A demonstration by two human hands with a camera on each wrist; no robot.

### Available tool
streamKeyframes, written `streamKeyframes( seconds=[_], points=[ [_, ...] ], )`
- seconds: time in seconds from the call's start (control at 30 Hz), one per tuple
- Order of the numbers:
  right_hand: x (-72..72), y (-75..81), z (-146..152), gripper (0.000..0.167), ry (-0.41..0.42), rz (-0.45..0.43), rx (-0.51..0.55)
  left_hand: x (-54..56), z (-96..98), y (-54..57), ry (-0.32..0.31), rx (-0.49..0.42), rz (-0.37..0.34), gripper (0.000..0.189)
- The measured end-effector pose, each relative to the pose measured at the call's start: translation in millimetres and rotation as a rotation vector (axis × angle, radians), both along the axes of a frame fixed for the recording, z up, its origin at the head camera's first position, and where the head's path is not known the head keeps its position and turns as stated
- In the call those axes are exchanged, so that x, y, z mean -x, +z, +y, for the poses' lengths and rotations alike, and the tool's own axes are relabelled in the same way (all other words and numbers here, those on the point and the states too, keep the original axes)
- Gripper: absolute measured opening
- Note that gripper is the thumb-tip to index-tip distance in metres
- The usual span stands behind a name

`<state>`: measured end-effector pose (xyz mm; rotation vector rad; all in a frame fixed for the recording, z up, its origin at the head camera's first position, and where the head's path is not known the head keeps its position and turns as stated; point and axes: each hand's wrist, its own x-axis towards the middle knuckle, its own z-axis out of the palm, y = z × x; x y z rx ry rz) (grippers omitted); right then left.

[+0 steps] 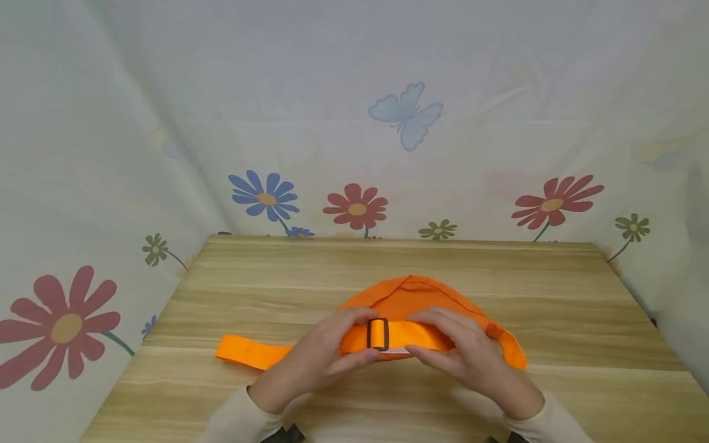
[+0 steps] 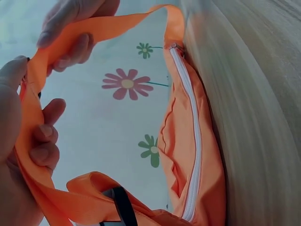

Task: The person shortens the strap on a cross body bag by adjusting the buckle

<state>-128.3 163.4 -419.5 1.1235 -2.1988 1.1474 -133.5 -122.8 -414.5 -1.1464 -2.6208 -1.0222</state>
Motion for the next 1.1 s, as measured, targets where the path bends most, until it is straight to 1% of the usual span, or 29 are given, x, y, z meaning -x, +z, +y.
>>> streamKeyframes(
  seconds=[0.07,0.23,0.37,0.43,0.67,0.77,0.87,0.93,1.03,1.1],
  points=[
    [-0.7,0.2,-1.1,0.032,-0.004,-0.002,0.018,-0.5,0.0,0.0,0.010,-0.013,-0.014,0.055],
    [-1.0,1.9,-5.0,0.033,0.006,-0.001,0.065,-1.0,0.7,1.1,0.027,-0.041,-0.073,0.056],
    [-0.3,1.0,-8.4,0.036,0.030,0.009,0.100,-1.3,1.0,1.1,0.030,-0.069,-0.084,0.055],
    [-0.1,0.0,-9.9,0.035,0.038,0.006,0.112,-1.4,1.2,0.2,0.021,-0.092,-0.085,0.054],
    [0.0,-2.3,-16.2,0.035,0.069,0.021,0.127,-1.6,3.8,-3.9,-0.056,-0.192,-0.107,0.051],
    [-0.4,-1.8,-18.9,0.035,0.073,0.040,0.117,-2.5,5.2,-3.7,-0.062,-0.213,-0.134,0.049],
    [-0.3,-1.4,-20.6,0.038,0.063,0.071,0.095,-3.3,6.2,-2.4,-0.053,-0.221,-0.179,0.046],
    [-0.2,-1.2,-20.0,0.041,0.050,0.070,0.066,-3.6,5.6,-1.0,-0.041,-0.220,-0.200,0.045],
    [-0.1,-0.8,-15.5,0.045,0.020,0.048,0.018,-3.6,2.7,1.6,-0.007,-0.208,-0.223,0.043],
    [-0.1,-0.6,-10.2,0.045,-0.002,0.013,-0.016,-3.0,-0.7,2.8,0.011,-0.201,-0.226,0.043]
  ],
)
